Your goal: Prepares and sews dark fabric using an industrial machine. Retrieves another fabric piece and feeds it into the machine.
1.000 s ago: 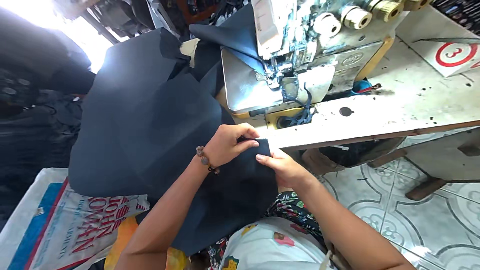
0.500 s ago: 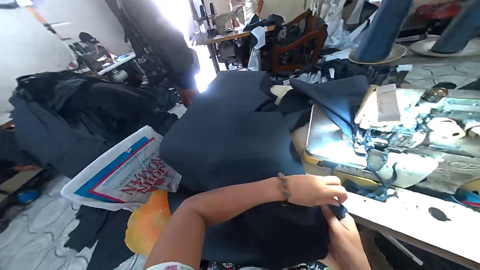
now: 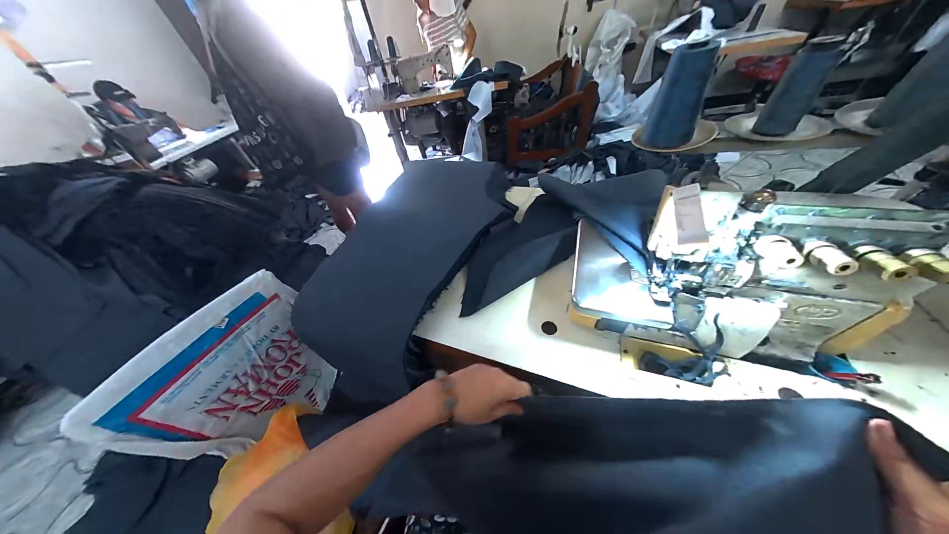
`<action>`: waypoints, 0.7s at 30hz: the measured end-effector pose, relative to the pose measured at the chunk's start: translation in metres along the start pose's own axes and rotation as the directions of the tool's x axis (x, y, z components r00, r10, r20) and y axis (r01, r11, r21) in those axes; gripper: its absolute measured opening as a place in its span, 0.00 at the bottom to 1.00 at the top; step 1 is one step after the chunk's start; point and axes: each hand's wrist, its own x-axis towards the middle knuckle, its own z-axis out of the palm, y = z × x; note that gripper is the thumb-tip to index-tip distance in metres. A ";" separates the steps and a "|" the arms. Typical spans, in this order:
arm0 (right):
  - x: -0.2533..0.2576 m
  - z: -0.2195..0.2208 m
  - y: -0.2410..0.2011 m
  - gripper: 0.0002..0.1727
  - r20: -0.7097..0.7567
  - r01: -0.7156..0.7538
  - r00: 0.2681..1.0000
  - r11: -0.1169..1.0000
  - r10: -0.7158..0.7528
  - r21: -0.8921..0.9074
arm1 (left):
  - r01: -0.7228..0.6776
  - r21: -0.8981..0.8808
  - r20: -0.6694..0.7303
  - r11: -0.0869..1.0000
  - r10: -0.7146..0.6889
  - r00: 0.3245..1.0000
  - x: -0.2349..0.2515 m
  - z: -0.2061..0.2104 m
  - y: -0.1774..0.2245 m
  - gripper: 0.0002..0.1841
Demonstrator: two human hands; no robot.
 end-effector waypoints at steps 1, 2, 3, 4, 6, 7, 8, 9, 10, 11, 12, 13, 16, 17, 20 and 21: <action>0.003 0.000 0.001 0.13 0.002 -0.015 1.000 1.000 0.015 0.018 | 0.007 -0.063 -0.034 0.998 -0.009 0.999 -0.017 0.001 -0.006 0.13; 0.005 0.000 0.003 0.13 0.002 -0.028 1.000 0.999 0.028 0.033 | -0.008 -0.113 -0.116 0.994 -0.006 0.993 -0.034 -0.003 -0.010 0.13; 0.008 0.000 0.005 0.14 0.005 -0.033 0.999 0.998 0.033 0.044 | -0.009 -0.139 -0.211 0.990 -0.021 0.977 -0.051 -0.011 -0.013 0.12; 0.010 0.000 0.008 0.14 0.011 -0.028 1.000 0.999 0.027 0.042 | 0.020 -0.166 -0.287 0.986 -0.068 0.955 -0.069 -0.024 -0.011 0.13; 0.015 -0.004 0.017 0.13 0.062 0.002 0.998 1.000 -0.002 -0.002 | 0.086 -0.263 -0.415 0.961 -0.193 0.889 -0.101 -0.049 -0.006 0.12; 0.017 -0.004 0.022 0.14 0.096 0.021 0.995 0.999 -0.017 -0.041 | 0.075 -0.316 -0.484 0.946 -0.229 0.845 -0.113 -0.057 -0.006 0.10; 0.018 -0.001 0.026 0.13 0.124 0.039 0.992 0.996 -0.029 -0.081 | 0.044 -0.351 -0.550 0.936 -0.243 0.799 -0.121 -0.062 -0.005 0.08; 0.018 0.001 0.031 0.12 0.145 0.056 0.989 0.991 -0.038 -0.123 | 0.017 -0.359 -0.608 0.933 -0.247 0.754 -0.126 -0.065 -0.004 0.07; 0.016 0.004 0.036 0.11 0.153 0.075 0.987 0.984 -0.050 -0.163 | -0.002 -0.346 -0.656 0.938 -0.241 0.715 -0.128 -0.065 -0.005 0.07; 0.014 0.007 0.039 0.10 0.143 0.099 0.987 0.973 -0.070 -0.207 | -0.009 -0.338 -0.690 0.941 -0.242 0.682 -0.128 -0.065 -0.007 0.07; 0.011 0.010 0.040 0.08 0.128 0.119 0.988 0.962 -0.090 -0.244 | -0.013 -0.332 -0.713 0.943 -0.242 0.658 -0.127 -0.064 -0.009 0.07; 0.010 0.012 0.040 0.08 0.124 0.134 0.987 0.956 -0.104 -0.262 | -0.008 -0.328 -0.725 0.945 -0.247 0.643 -0.125 -0.063 -0.011 0.07; 0.009 0.008 0.040 0.08 0.113 0.147 0.987 0.943 -0.118 -0.300 | 0.043 -0.383 -0.717 0.923 -0.327 0.616 -0.117 -0.057 -0.010 0.08; 0.009 0.006 0.039 0.08 0.110 0.155 0.986 0.938 -0.126 -0.311 | 0.070 -0.428 -0.691 0.901 -0.376 0.618 -0.114 -0.055 -0.007 0.08; 0.009 -0.001 0.039 0.08 0.117 0.199 0.979 0.920 -0.168 -0.339 | 0.101 -0.566 -0.602 0.818 -0.494 0.627 -0.104 -0.054 0.001 0.08; 0.008 -0.004 0.038 0.07 0.148 0.222 0.973 0.908 -0.179 -0.355 | 0.102 -0.610 -0.572 0.786 -0.526 0.630 -0.102 -0.055 0.003 0.09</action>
